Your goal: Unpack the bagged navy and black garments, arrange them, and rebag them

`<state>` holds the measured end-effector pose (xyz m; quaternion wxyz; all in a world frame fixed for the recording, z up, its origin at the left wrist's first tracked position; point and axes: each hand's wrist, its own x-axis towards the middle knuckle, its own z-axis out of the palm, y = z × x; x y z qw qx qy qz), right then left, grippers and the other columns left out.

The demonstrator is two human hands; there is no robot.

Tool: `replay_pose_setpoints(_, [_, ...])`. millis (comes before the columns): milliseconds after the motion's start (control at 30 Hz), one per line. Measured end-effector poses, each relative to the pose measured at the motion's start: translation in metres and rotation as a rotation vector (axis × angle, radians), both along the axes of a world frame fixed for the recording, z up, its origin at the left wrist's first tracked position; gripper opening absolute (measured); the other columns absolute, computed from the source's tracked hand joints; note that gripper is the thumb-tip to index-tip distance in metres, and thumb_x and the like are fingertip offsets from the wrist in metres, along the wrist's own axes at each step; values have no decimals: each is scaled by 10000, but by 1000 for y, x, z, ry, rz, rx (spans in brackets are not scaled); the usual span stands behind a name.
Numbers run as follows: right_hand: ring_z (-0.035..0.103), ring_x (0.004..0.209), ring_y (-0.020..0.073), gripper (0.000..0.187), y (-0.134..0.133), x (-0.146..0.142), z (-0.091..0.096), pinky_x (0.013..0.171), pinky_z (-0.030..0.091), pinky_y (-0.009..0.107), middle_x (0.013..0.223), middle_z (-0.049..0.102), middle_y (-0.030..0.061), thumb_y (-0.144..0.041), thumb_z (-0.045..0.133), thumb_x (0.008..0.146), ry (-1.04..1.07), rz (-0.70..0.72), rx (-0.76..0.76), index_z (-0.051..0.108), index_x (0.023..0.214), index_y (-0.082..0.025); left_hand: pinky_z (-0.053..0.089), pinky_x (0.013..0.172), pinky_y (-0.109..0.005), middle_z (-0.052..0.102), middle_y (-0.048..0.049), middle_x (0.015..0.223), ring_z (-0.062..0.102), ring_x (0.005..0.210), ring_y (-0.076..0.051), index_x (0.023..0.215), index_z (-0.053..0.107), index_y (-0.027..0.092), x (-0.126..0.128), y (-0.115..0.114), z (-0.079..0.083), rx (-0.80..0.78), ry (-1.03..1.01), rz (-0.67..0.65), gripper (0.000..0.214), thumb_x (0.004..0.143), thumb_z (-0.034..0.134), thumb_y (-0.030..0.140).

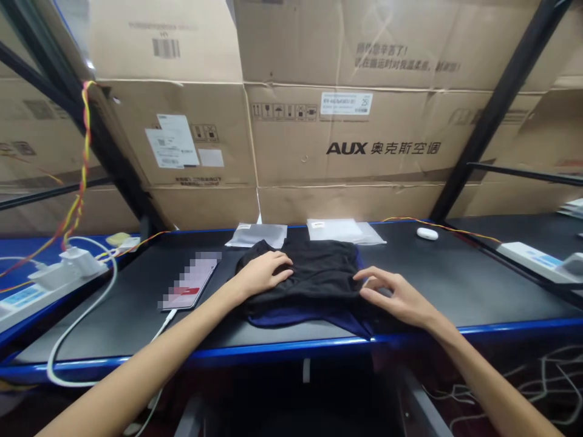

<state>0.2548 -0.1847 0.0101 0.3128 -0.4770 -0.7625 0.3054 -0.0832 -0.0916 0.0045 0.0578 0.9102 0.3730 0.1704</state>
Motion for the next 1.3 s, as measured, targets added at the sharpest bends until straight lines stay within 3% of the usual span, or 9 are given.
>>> replay_pose_setpoints(167, [658, 580, 200, 457, 8, 7, -2, 639, 477, 315, 594, 649, -6, -614, 483, 915, 100, 23, -161, 677, 964, -204, 469, 996, -354, 671, -54, 1177, 609, 1117, -227, 1128, 657, 222, 1, -1, -1, -3, -2, 37, 306, 969, 496, 428])
replay_pose_setpoints(300, [644, 685, 201, 379, 8, 19, -4, 671, 472, 320, 717, 696, 37, -549, 607, 874, 51, 169, -50, 720, 829, -190, 468, 1001, -339, 677, -43, 1166, 614, 1106, -219, 1109, 661, 231, 0, 1, -2, 4, -12, 45, 285, 961, 513, 425])
replay_pose_setpoints(400, [640, 793, 210, 263, 2, 25, -4, 752, 474, 335, 819, 699, 34, -454, 710, 821, 28, 207, 39, 737, 918, -211, 467, 1004, -340, 684, -43, 1146, 615, 1102, -220, 1100, 664, 227, 0, 2, -3, 8, -23, 44, 279, 958, 520, 419])
replay_pose_setpoints(500, [649, 818, 212, 263, -5, 27, -3, 793, 479, 348, 867, 706, 29, -418, 719, 815, -32, 219, 14, 717, 1001, -232, 471, 995, -351, 690, -46, 1125, 617, 1092, -224, 1094, 666, 222, -1, 2, -3, 16, -41, 26, 270, 955, 525, 405])
replay_pose_setpoints(667, [651, 887, 221, 175, -10, 30, -1, 866, 470, 360, 961, 711, 39, -341, 664, 828, -142, 190, 0, 671, 963, -231, 467, 1000, -352, 689, -51, 1126, 610, 1091, -221, 1096, 665, 212, -2, 3, -3, 23, -51, 4, 264, 957, 528, 390])
replay_pose_setpoints(933, [578, 588, 168, 89, -3, 37, 8, 671, 441, 311, 590, 662, -26, -284, 513, 873, -122, 211, -200, 557, 917, -220, 463, 1006, -349, 682, -55, 1147, 609, 1101, -218, 1109, 659, 209, -2, 3, -5, 30, -34, 5, 273, 963, 521, 394])
replay_pose_setpoints(1100, [537, 511, 165, 215, 26, 20, 18, 596, 422, 304, 507, 591, -39, -402, 505, 904, -131, 61, -36, 599, 902, -209, 461, 1009, -345, 684, -48, 1156, 604, 1117, -218, 1121, 662, 214, -2, 0, 0, 29, -12, 17, 281, 967, 507, 389])
replay_pose_setpoints(1200, [593, 639, 187, 319, 51, -3, 23, 655, 459, 326, 681, 663, 13, -464, 471, 932, -171, 43, 147, 632, 833, -208, 477, 986, -346, 696, -46, 1137, 619, 1095, -221, 1126, 670, 216, 2, -2, 5, 21, 19, 33, 289, 968, 495, 383])
replay_pose_setpoints(1300, [651, 809, 231, 361, 72, -30, 25, 774, 495, 375, 892, 730, 61, -489, 466, 949, -263, 110, 264, 692, 908, -210, 482, 990, -358, 685, -67, 1187, 624, 1115, -234, 1140, 680, 207, 8, -1, 9, 46, 47, 51, 338, 988, 448, 400])
